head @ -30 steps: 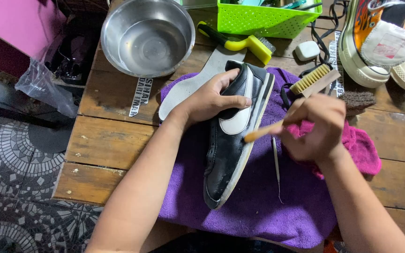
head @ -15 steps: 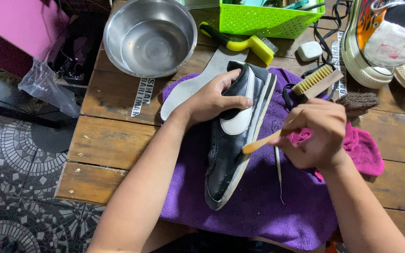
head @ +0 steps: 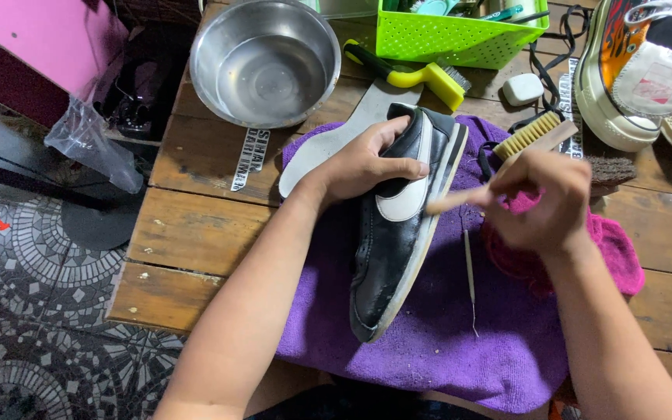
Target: Cleaning the midsole and interior of a black sneaker using a toothbrush and cleaning solution.
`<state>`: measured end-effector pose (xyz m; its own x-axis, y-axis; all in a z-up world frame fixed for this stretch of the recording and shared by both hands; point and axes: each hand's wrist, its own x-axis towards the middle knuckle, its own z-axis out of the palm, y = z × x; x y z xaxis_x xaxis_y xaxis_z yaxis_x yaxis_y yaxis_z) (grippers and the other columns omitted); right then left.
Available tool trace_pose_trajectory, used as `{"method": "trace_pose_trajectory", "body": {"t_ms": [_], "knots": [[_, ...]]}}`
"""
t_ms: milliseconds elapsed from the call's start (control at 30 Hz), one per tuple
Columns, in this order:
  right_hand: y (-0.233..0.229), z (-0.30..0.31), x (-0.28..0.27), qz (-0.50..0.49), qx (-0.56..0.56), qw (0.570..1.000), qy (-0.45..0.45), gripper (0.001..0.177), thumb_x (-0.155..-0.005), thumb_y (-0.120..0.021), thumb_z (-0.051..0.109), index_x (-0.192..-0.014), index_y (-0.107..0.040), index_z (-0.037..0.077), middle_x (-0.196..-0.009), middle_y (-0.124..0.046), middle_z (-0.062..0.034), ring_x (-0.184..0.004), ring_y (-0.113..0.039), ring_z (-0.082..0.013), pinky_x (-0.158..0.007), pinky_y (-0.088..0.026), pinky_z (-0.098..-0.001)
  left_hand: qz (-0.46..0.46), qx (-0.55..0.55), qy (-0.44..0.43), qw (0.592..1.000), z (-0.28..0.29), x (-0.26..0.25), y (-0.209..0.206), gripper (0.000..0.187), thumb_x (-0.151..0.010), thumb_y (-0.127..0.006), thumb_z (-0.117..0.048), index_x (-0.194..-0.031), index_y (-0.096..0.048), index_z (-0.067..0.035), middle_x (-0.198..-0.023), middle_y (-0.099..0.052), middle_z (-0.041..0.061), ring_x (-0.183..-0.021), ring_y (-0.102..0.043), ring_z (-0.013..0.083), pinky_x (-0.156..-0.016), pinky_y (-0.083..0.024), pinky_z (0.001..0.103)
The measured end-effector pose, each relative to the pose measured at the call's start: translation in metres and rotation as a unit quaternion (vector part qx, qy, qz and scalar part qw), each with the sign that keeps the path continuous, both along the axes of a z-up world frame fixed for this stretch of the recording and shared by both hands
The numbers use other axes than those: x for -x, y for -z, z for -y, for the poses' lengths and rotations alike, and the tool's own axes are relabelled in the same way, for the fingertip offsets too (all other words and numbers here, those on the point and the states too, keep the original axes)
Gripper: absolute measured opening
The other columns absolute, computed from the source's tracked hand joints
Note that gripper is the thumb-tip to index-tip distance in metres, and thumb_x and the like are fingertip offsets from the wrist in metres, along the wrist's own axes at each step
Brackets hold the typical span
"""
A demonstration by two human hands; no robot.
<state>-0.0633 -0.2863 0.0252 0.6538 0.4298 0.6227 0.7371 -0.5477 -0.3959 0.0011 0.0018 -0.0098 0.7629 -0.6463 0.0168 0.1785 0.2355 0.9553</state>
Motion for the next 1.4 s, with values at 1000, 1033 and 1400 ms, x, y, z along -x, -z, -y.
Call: {"method": "trace_pose_trajectory", "body": {"t_ms": [1000,1033,1400], "knots": [[-0.047,-0.209,-0.146,-0.213,0.287,0.934,0.001,0.021,-0.092,-0.068,0.007,-0.109,-0.080,0.010,-0.128,-0.065,-0.0140,-0.115,-0.064,-0.0378,-0.100,-0.050,-0.0502,0.121,-0.125,-0.079,0.982,-0.010,-0.008,0.003,0.099,-0.080,-0.077,-0.041,-0.166,-0.045,-0.004,-0.168,-0.053,0.013,-0.154,-0.047,0.0256,-0.123,-0.041,0.040],[-0.045,-0.211,-0.147,-0.199,0.281,0.939,-0.008,0.023,-0.090,-0.065,0.006,-0.107,-0.080,0.010,-0.124,-0.066,-0.0141,-0.113,-0.065,-0.0374,-0.098,-0.051,-0.0492,0.121,-0.144,-0.082,0.979,-0.010,-0.008,0.000,0.091,-0.078,-0.076,-0.041,-0.159,-0.053,-0.005,-0.159,-0.060,0.011,-0.145,-0.053,0.0234,-0.117,-0.045,0.039],[-0.038,-0.221,-0.144,-0.184,0.281,0.942,-0.019,0.028,-0.084,-0.059,0.003,-0.102,-0.079,0.008,-0.114,-0.068,-0.0154,-0.115,-0.065,-0.0373,-0.096,-0.052,-0.0481,0.099,-0.155,-0.082,0.980,-0.009,-0.006,-0.003,0.109,-0.073,-0.074,-0.044,-0.167,-0.042,-0.002,-0.166,-0.052,0.008,-0.151,-0.048,0.0217,-0.121,-0.043,0.039]]}}
